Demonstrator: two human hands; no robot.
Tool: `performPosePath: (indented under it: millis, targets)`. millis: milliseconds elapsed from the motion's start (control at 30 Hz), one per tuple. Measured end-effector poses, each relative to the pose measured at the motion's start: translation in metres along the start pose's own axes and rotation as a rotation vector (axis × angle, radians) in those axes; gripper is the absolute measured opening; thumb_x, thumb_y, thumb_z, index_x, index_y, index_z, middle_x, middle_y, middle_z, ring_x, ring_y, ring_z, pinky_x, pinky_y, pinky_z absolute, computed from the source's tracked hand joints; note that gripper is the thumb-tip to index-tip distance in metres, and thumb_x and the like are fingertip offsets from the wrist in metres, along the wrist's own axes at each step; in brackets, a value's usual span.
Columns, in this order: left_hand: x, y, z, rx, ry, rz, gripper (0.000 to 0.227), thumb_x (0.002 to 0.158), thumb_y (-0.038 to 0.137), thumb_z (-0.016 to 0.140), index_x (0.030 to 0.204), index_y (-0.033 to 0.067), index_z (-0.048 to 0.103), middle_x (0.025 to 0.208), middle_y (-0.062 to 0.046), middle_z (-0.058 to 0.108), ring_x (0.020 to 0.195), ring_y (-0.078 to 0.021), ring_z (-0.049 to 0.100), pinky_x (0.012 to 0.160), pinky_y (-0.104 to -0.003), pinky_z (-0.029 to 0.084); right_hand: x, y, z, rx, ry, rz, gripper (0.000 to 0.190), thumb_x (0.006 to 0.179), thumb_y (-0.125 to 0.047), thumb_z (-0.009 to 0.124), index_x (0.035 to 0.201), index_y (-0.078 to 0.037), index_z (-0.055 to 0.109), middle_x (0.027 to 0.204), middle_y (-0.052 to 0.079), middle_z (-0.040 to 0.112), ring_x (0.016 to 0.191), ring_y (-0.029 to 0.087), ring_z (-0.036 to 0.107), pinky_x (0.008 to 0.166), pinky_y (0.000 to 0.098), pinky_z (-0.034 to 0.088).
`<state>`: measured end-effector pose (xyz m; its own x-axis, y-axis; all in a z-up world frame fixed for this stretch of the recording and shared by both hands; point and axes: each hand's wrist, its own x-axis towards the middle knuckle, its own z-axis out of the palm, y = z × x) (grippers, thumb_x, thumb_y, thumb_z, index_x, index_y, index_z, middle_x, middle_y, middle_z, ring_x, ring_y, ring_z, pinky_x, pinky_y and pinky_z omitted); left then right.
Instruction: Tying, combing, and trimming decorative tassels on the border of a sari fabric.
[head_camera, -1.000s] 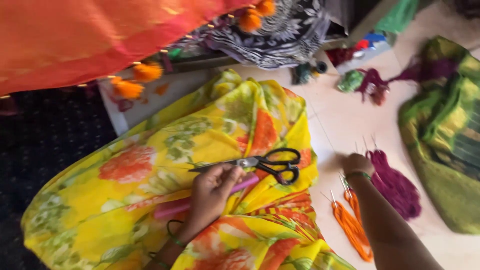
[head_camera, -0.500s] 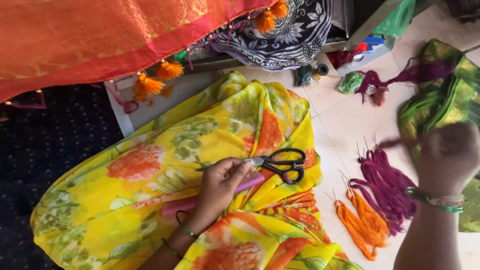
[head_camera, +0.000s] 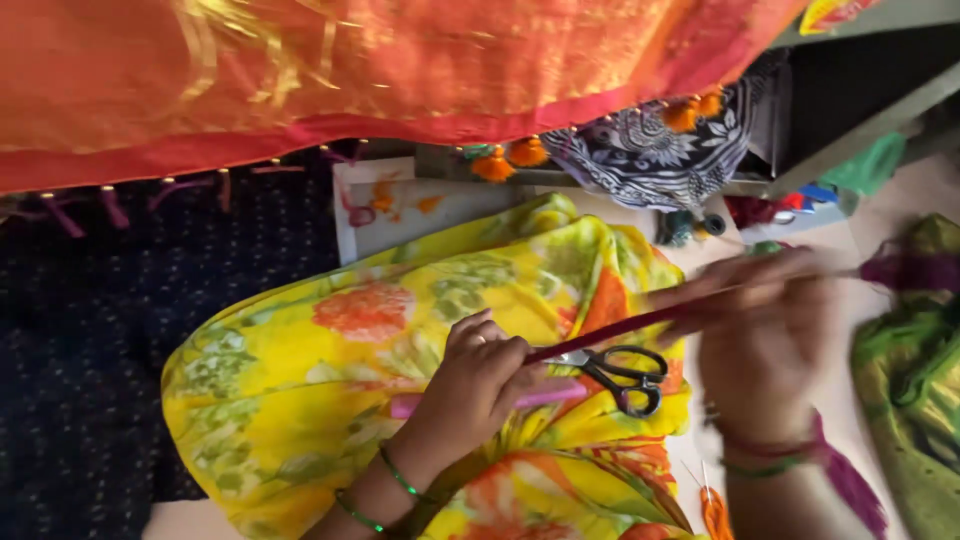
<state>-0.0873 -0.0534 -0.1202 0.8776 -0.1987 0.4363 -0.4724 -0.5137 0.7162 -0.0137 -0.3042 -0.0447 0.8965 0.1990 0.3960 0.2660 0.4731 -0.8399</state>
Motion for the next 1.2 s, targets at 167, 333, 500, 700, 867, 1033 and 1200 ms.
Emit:
performPosePath:
  millis: [167,333,500,700,867,1033,1200]
  targets:
    - [-0.010,-0.026,-0.008,-0.099,-0.066,-0.099,0.007,0.092,0.010,0.063,0.090,0.0036,0.062,0.084,-0.011,0.065,0.092,-0.0328,0.062,0.094,-0.045,0.046,0.012,-0.041,-0.093,-0.101,0.235,-0.172,0.013,0.126,-0.013,0.044,0.125,-0.006,0.055,0.104,0.012,0.062,0.085,0.022,0.064,0.079,0.0336,0.059]
    - [-0.003,-0.058,0.003,-0.140,-0.026,-0.387,0.014,0.100,0.016,0.061,0.095,0.0039,0.065,0.090,-0.009,0.072,0.092,-0.0292,0.069,0.086,-0.040,0.054,0.020,-0.079,-0.104,-0.186,0.358,-0.279,0.022,0.115,-0.020,0.050,0.122,-0.006,0.065,0.115,0.008,0.069,0.097,0.017,0.068,0.077,0.0238,0.058]
    - [0.048,0.006,-0.030,-0.228,0.172,-0.030,0.021,0.097,0.012,0.069,0.117,0.0076,0.072,0.115,-0.011,0.073,0.111,-0.0277,0.070,0.097,-0.038,0.055,0.036,-0.063,0.042,-0.931,-0.103,-0.072,0.014,0.087,0.001,0.070,0.098,-0.009,0.072,0.119,0.009,0.072,0.103,0.018,0.071,0.085,0.0318,0.057]
    - [0.059,0.054,-0.054,-0.342,0.143,0.100,0.017,0.096,0.011,0.071,0.114,0.0073,0.071,0.120,-0.010,0.071,0.120,-0.0290,0.068,0.104,-0.038,0.053,0.043,-0.047,0.086,-1.008,-0.430,-0.270,0.019,0.081,-0.002,0.082,0.098,-0.007,0.074,0.125,0.013,0.069,0.103,0.019,0.064,0.085,0.0318,0.051]
    - [0.045,0.039,-0.072,-0.354,0.220,-0.054,0.011,0.099,0.010,0.070,0.108,0.0054,0.073,0.112,-0.006,0.077,0.108,-0.0181,0.073,0.098,-0.032,0.057,0.022,0.011,0.061,-0.886,-0.535,0.198,0.040,0.084,-0.007,0.079,0.122,-0.009,0.065,0.124,0.008,0.070,0.100,0.019,0.070,0.080,0.0306,0.057]
    - [0.039,0.025,-0.082,-0.779,0.343,-0.332,0.014,0.102,0.008,0.063,0.108,-0.0031,0.069,0.106,-0.010,0.076,0.101,-0.0139,0.072,0.096,-0.029,0.057,-0.038,0.097,0.017,-0.917,-1.112,0.086,0.048,0.086,-0.012,0.073,0.132,-0.007,0.065,0.116,0.014,0.071,0.105,0.033,0.068,0.089,0.0421,0.055]
    - [0.052,0.031,-0.077,-0.773,0.278,-0.374,0.018,0.099,0.006,0.066,0.112,-0.0058,0.071,0.095,-0.011,0.074,0.090,-0.0150,0.072,0.087,-0.028,0.058,-0.041,0.114,0.021,-1.288,-1.170,-0.006,0.035,0.095,-0.014,0.060,0.128,-0.004,0.063,0.114,0.018,0.070,0.102,0.035,0.069,0.086,0.0438,0.055]
